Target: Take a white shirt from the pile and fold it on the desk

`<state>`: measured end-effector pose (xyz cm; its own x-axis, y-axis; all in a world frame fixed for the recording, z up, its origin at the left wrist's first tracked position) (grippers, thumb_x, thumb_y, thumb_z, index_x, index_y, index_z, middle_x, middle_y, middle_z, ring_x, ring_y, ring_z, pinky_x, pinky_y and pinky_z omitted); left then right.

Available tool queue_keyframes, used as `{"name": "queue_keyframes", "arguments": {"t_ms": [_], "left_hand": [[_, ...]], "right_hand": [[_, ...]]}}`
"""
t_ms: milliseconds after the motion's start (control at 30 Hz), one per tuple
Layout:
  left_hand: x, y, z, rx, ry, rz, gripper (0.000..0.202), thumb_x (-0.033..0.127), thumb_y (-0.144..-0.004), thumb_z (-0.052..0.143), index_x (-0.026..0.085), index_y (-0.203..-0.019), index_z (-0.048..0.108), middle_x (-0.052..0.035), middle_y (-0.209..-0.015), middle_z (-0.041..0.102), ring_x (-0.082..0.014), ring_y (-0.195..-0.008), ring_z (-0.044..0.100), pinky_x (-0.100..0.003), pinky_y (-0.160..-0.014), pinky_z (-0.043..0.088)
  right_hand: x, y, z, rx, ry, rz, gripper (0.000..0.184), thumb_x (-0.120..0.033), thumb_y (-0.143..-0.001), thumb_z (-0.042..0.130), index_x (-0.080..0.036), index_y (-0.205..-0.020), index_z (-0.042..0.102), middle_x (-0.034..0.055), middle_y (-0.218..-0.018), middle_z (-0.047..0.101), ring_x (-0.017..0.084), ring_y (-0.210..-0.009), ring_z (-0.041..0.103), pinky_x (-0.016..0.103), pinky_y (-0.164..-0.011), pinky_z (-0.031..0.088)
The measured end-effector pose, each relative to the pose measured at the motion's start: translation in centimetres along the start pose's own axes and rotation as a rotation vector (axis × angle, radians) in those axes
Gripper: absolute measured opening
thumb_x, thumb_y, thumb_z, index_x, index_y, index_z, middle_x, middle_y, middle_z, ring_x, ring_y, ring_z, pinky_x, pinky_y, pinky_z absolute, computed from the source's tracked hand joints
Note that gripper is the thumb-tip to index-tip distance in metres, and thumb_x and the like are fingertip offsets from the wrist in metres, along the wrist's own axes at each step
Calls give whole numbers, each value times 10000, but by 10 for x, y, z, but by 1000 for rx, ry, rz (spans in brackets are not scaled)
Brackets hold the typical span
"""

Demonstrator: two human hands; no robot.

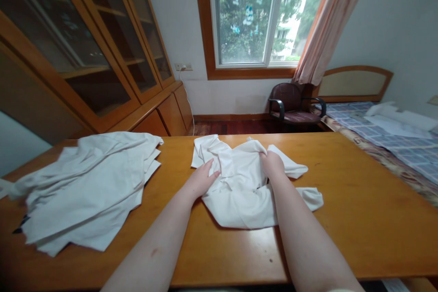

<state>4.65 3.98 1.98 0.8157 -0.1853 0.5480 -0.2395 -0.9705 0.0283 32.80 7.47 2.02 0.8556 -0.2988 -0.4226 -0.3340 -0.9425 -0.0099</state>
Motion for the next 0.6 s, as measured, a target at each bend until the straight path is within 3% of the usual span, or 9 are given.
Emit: {"name": "queue_keyframes", "arguments": {"t_ms": [167,233,333,400,500,600], "left_hand": [[-6,0,2,-20,36,-74,844,556,-714,599,141,-1398,330,-183,-1394,423,-298,-1263,416,-339,-981,341],[-5,2,2,-50,54,-68,865,529,-635,680,150,-1358,395,-176,-1359,466,-302,-1214,466,-321,-926,387],[1,3,1,-116,71,4,498,392,-676,660,201,-1132,600,-99,-1116,643,-256,-1007,596,-287,-779,443],[8,3,-6,-34,49,100,250,290,-740,582,221,-967,662,-56,-962,676,-223,-906,612,-285,-744,440],[20,8,-20,254,-41,279,224,164,-741,543,229,-910,676,-41,-942,659,-216,-937,564,-333,-834,410],[31,16,-26,382,-95,483,298,71,-715,536,266,-882,687,-15,-964,656,-204,-986,526,-394,-952,342]], "right_hand": [[3,9,-12,260,-343,-60,417,-459,-843,357,-161,-817,647,86,-764,659,222,-721,563,277,-612,358],[2,14,-16,335,-401,-72,429,-478,-844,346,-165,-787,634,72,-711,639,210,-676,539,277,-599,351],[1,15,-19,349,-360,-63,442,-489,-852,325,-172,-792,628,72,-704,625,213,-679,538,286,-603,358],[1,12,-17,288,-242,-41,411,-456,-845,346,-165,-833,635,99,-763,634,236,-737,561,307,-640,381],[-3,9,-11,228,-37,-73,405,-360,-766,482,-107,-1058,605,196,-1064,605,300,-946,568,372,-782,408],[-19,16,-4,181,29,-341,728,-309,-652,618,-114,-1328,428,211,-1416,350,351,-1222,415,443,-979,321]]}}
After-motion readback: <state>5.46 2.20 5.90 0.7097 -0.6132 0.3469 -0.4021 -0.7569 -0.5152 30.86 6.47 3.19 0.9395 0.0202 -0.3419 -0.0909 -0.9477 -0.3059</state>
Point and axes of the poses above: each hand's wrist, its own y-axis away from the middle knuckle, its own z-axis out of the palm, x = y × z, the point moved 4 cm from there along -y, towards the middle knuckle
